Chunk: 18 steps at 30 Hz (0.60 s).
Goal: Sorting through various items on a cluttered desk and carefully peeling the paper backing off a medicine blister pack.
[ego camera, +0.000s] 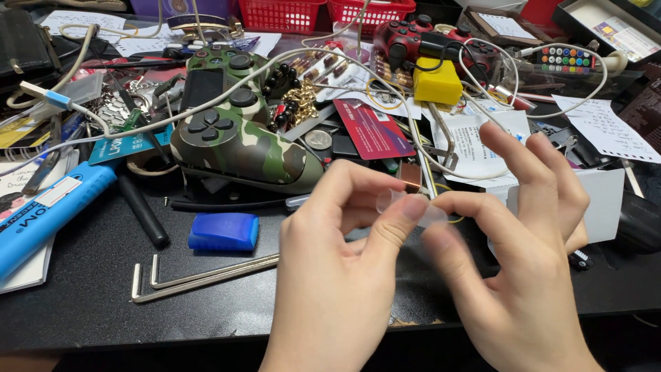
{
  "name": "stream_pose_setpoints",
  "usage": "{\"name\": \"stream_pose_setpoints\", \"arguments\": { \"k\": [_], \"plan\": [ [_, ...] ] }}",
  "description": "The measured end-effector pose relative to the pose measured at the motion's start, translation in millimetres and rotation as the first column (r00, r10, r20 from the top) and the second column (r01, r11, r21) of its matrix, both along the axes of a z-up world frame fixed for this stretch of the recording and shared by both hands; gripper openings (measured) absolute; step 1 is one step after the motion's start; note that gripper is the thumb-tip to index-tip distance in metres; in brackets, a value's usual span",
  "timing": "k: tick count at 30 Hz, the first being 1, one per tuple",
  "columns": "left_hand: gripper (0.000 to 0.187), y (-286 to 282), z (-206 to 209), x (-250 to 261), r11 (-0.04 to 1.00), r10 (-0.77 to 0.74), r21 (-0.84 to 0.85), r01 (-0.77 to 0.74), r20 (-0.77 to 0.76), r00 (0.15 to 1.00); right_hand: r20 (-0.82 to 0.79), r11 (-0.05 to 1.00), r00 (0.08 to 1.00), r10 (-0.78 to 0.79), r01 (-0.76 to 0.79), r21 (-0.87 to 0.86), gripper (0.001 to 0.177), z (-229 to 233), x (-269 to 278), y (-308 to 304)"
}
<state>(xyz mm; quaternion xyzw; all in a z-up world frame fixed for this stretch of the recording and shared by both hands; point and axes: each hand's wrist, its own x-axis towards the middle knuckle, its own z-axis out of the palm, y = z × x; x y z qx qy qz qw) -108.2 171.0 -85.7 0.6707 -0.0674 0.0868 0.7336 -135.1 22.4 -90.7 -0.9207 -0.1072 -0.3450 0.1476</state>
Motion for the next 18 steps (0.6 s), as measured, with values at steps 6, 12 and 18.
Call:
{"name": "stream_pose_setpoints", "arguments": {
  "k": [6, 12, 18],
  "plan": [
    [0.035, -3.2, 8.2, -2.4, 0.983, -0.133, 0.119, 0.14, -0.061, 0.989, 0.068, 0.998, 0.996, 0.064, -0.063, -0.015, 0.013, 0.0, 0.7, -4.4],
    [0.023, -4.5, 3.2, 0.9, 0.967, -0.116, 0.215, 0.139, -0.114, 0.987, 0.061, 0.996, 0.995, 0.084, -0.084, -0.01, 0.023, 1.3, 0.7, -7.3],
    [0.021, -8.1, 3.8, 5.0, 0.98, -0.184, 0.059, 0.19, -0.087, 0.979, 0.114, 0.997, 0.993, 0.041, -0.048, 0.058, 0.027, 0.2, 2.7, -8.6]
  ]
}}
